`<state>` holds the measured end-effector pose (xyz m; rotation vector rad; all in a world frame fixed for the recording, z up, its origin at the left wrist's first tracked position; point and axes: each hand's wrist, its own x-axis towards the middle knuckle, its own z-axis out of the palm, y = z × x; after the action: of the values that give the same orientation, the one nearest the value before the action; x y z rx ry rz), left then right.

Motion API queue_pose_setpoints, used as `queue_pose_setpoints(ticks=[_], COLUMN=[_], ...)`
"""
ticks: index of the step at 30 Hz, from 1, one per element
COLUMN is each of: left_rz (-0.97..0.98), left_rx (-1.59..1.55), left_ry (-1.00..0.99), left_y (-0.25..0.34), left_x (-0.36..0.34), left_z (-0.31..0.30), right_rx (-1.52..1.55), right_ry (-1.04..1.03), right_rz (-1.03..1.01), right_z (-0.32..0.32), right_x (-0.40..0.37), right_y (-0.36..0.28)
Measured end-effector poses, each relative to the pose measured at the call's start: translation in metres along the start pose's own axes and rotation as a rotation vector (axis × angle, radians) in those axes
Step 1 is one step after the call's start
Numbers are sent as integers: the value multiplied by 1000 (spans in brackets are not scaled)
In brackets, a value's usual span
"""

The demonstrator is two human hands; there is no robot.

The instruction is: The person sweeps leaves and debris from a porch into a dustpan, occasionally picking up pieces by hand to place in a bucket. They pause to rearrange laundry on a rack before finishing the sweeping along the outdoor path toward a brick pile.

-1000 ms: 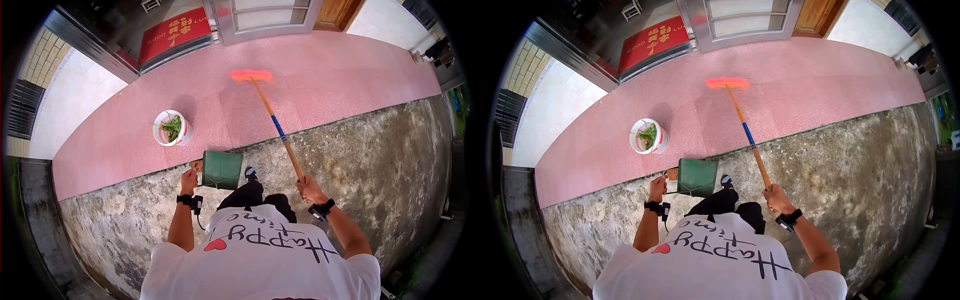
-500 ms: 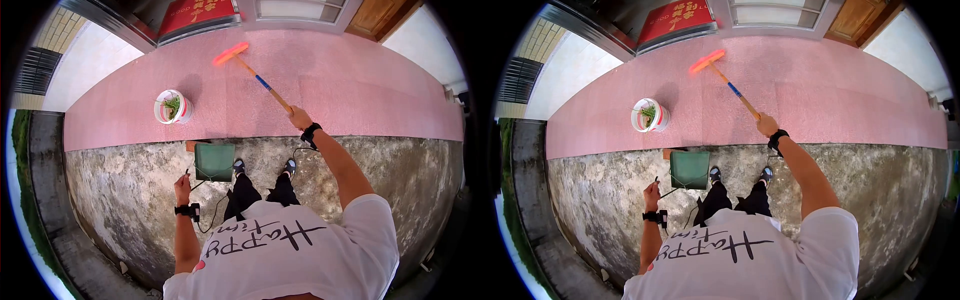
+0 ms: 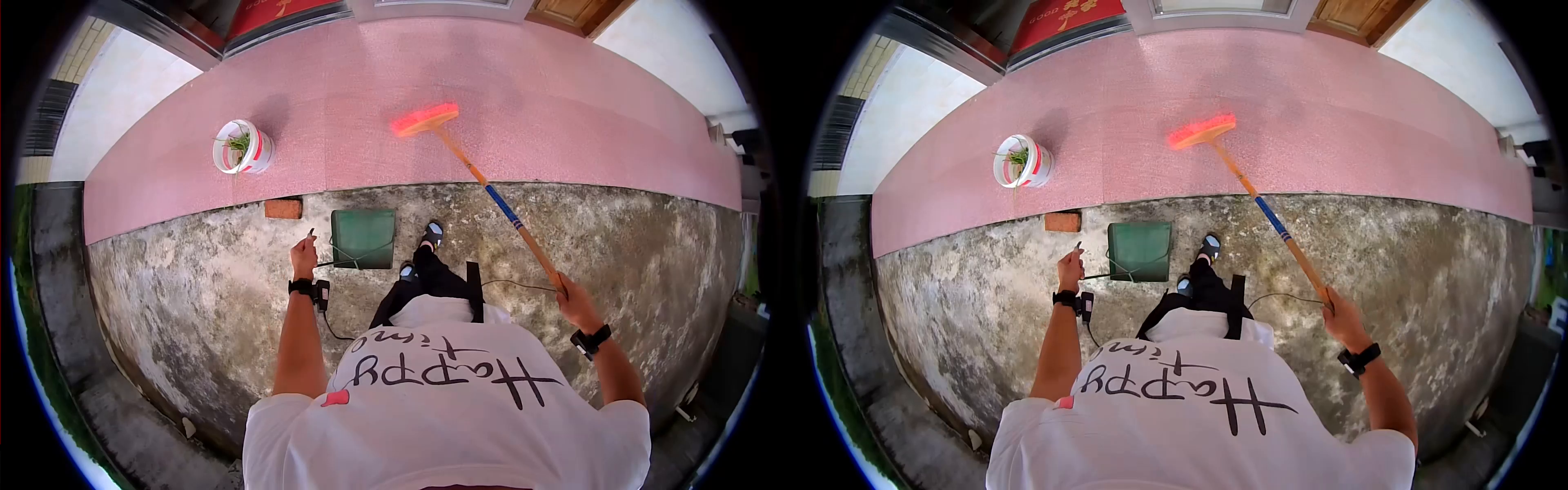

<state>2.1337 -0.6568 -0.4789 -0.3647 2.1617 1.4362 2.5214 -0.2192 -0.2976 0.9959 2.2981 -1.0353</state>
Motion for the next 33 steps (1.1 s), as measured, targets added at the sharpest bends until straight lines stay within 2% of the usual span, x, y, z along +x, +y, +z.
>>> queue_pose_setpoints(ticks=[1, 4, 7, 8, 9, 12, 14, 15, 17, 18, 21, 23, 25, 26, 29, 30, 33], left_rz=[-2, 11, 72, 107, 52, 32, 178, 245, 172, 182, 178, 156, 114, 162, 71, 99, 60], left_rx=[-17, -27, 62, 77, 10, 70, 139, 180, 165, 162, 221, 208, 160, 178, 54, 42, -14], left_ry=[-28, -125, -192, -176, -220, -219, -202, -196, -186, -174, -169, -175, -190, -176, -138, -139, -200], left_y=[-4, -26, -49, -51, -51, -31, -42, -51, -41, -39, -37, -32, -31, -37, -54, -60, -49], left_x=[-1, -4, -6, -9, -13, -28, -14, -5, -8, -8, -8, -7, -8, -2, 7, 9, -15], left_z=[13, 52, 92, 108, 120, 154, 178, 191, 211, 222, 245, 263, 271, 276, 286, 287, 283], right_rx=[52, 631, 787, 769, 641, 310, 177, 103, -49, 45, 104, 165, 238, 370, 761, 894, 1043], right_ry=[21, -35, -9, 2, 34, 165, 260, 274, 292, 190, 42, 25, -158, -168, -160, -142, -4], right_rz=[1, 248, 343, 322, 266, 38, -144, -159, -185, -107, -39, -82, 104, 155, 319, 382, 407], right_z=[7, 26, 26, 28, 32, 42, 57, 58, 55, 45, 31, 28, 11, 12, 20, 27, 71], right_x=[-28, -84, -96, -89, -76, -13, 20, 23, 19, 5, -52, -101, -151, -173, -236, -252, -283], right_y=[3, 6, -7, -2, 4, 24, 36, 42, 39, 34, 51, 63, 57, 61, 64, 57, 74])
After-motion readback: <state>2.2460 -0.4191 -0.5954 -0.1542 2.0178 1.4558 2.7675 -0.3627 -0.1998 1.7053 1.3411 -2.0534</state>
